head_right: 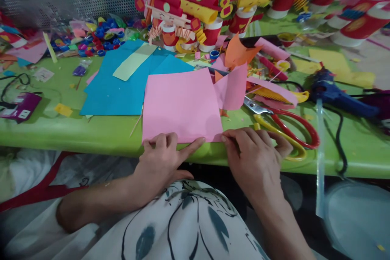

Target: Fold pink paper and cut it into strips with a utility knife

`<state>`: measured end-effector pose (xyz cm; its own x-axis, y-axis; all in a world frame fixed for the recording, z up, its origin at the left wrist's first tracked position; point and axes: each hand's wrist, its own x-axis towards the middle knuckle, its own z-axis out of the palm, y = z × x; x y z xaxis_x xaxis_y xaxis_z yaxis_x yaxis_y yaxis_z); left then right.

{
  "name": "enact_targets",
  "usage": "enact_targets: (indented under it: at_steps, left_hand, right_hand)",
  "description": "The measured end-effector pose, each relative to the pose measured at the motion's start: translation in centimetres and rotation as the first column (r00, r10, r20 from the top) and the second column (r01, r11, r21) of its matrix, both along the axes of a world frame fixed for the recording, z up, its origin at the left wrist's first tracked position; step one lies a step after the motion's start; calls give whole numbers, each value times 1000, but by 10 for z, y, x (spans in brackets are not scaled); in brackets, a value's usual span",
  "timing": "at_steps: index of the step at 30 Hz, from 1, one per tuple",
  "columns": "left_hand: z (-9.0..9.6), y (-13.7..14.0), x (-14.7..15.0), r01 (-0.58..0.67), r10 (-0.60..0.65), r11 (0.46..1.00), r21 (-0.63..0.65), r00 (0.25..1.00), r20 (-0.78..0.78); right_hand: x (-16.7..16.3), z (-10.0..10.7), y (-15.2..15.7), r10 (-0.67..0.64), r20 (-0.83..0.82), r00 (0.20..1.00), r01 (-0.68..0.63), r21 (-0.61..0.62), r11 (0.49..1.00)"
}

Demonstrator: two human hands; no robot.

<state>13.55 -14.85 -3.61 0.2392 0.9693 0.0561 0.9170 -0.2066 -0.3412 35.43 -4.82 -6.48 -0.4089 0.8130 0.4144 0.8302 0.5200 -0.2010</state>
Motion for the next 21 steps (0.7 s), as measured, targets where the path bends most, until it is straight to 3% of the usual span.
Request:
enact_targets:
  at_steps: [6, 9, 13, 21]
  left_hand:
    - [4, 3, 1, -33, 25, 997, -75, 995, -100]
    - [5, 5, 0, -3, -4, 998, -69, 994, -105]
    - [4, 4, -1, 4, -8, 1000, -28, 994, -111]
    - [-2, -8, -8, 41, -30, 995, 92, 993, -117]
  right_hand:
    - [0, 3, -10, 0, -26, 1000, 6, 200, 980]
    - [-6, 4, -25, 88, -61, 994, -63, 327, 943]
    - [-21, -3, -42, 231, -18, 973, -217, 272, 937]
    - [-23, -13, -43, 162, 11, 987, -159, 238, 958]
